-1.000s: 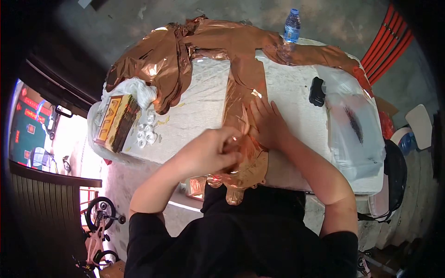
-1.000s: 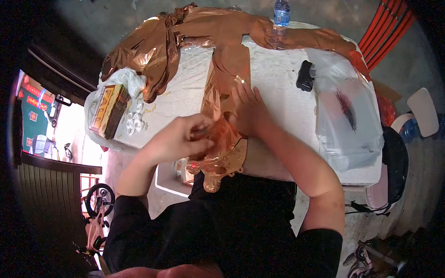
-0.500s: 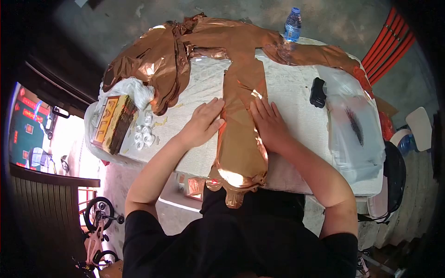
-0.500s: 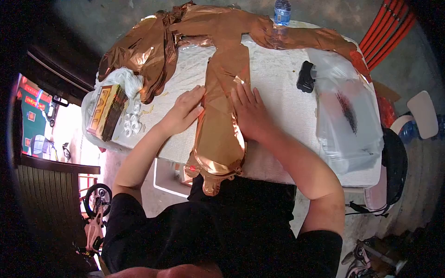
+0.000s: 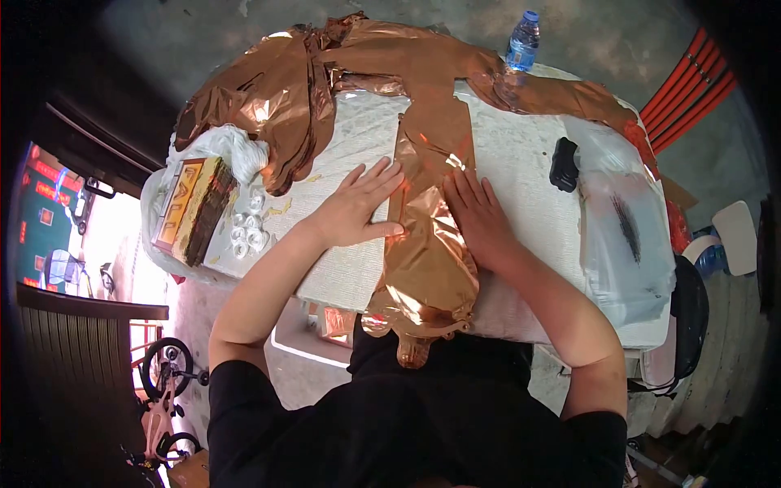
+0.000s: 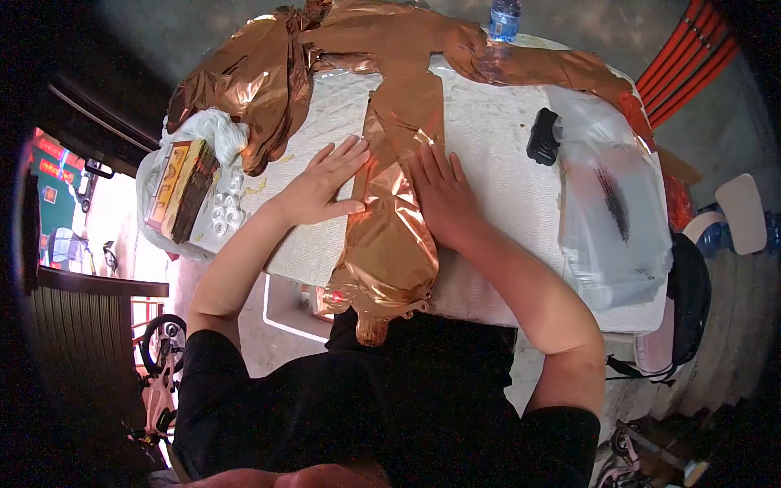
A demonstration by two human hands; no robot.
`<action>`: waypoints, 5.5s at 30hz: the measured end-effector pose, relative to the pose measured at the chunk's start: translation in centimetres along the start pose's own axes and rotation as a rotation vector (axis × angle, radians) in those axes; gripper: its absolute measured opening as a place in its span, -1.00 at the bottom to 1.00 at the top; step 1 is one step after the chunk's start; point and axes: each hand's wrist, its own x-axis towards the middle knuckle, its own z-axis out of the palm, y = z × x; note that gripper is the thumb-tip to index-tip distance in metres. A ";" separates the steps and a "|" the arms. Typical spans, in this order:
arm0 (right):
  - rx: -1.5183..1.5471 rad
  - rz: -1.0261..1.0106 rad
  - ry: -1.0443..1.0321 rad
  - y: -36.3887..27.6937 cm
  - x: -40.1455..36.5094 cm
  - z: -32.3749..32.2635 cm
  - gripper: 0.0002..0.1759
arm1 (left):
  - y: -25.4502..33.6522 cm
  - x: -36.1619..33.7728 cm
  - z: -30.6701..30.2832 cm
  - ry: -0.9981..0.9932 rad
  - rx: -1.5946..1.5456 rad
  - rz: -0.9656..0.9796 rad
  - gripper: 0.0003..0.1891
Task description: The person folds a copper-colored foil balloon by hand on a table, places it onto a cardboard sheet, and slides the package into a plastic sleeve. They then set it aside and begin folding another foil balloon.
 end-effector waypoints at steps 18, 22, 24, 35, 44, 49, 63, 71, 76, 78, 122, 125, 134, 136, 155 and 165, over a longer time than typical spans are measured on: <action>-0.032 -0.008 -0.054 -0.2 0.0 -1.1 -0.35 | -1.8 2.6 -0.1 -0.038 -0.073 0.071 0.08; -0.005 -0.018 -0.017 0.2 -0.1 -0.4 -0.36 | -1.7 2.9 -0.6 -0.095 -0.105 0.045 0.13; 0.020 0.001 -0.020 0.2 -0.1 -0.6 -0.40 | -1.6 3.0 -0.8 -0.136 -0.112 0.024 0.15; 0.362 0.066 -0.055 0.0 0.2 -1.9 -0.24 | -1.7 3.0 -0.8 -0.138 -0.138 0.016 0.14; 0.153 -0.008 -0.018 -0.5 -0.1 -1.4 -0.37 | -2.3 3.3 -0.3 -0.097 -0.150 0.021 0.06; 0.121 -0.039 0.027 -0.6 -0.2 -1.1 -0.41 | -3.1 4.0 0.3 -0.008 -0.114 -0.031 0.02; 0.106 -0.044 0.031 -0.7 -0.2 -1.4 -0.39 | -3.2 4.6 0.6 0.154 0.079 0.039 -0.04; 0.106 -0.047 0.021 -0.5 -0.2 -1.2 -0.38 | 2.6 -0.8 0.7 -0.029 -0.057 0.082 -0.31; 0.116 -0.046 0.005 -0.6 -0.2 -1.6 -0.38 | 2.8 -2.3 0.5 -0.054 -0.042 0.084 -0.35; 0.125 -0.038 -0.014 -0.6 -0.1 -1.7 -0.38 | 3.0 -2.6 0.1 -0.091 -0.060 0.077 -0.30; 0.173 -0.134 -0.052 -2.8 -5.0 -3.4 -0.33 | 6.0 -3.4 0.9 0.223 0.079 0.461 -0.65; 0.427 -0.080 -0.046 -1.0 -4.7 -3.9 -0.33 | 5.9 -3.4 1.2 0.251 -0.058 0.406 -0.64; 0.484 -0.415 0.059 -0.1 -5.2 -5.4 -0.34 | 6.3 -3.3 1.1 0.297 -0.470 0.160 -0.76; 0.532 -0.483 0.091 -0.7 -4.9 -5.5 -0.39 | 6.3 -3.3 1.0 0.296 -0.529 0.132 -0.76; 1.371 0.494 -0.242 3.2 1.7 -1.5 -0.84 | 0.7 3.0 0.0 -0.213 -1.420 -0.673 -0.86; 1.441 0.597 -0.391 2.7 2.4 -4.4 -0.85 | 2.0 1.6 0.8 0.098 -1.232 -0.630 -0.58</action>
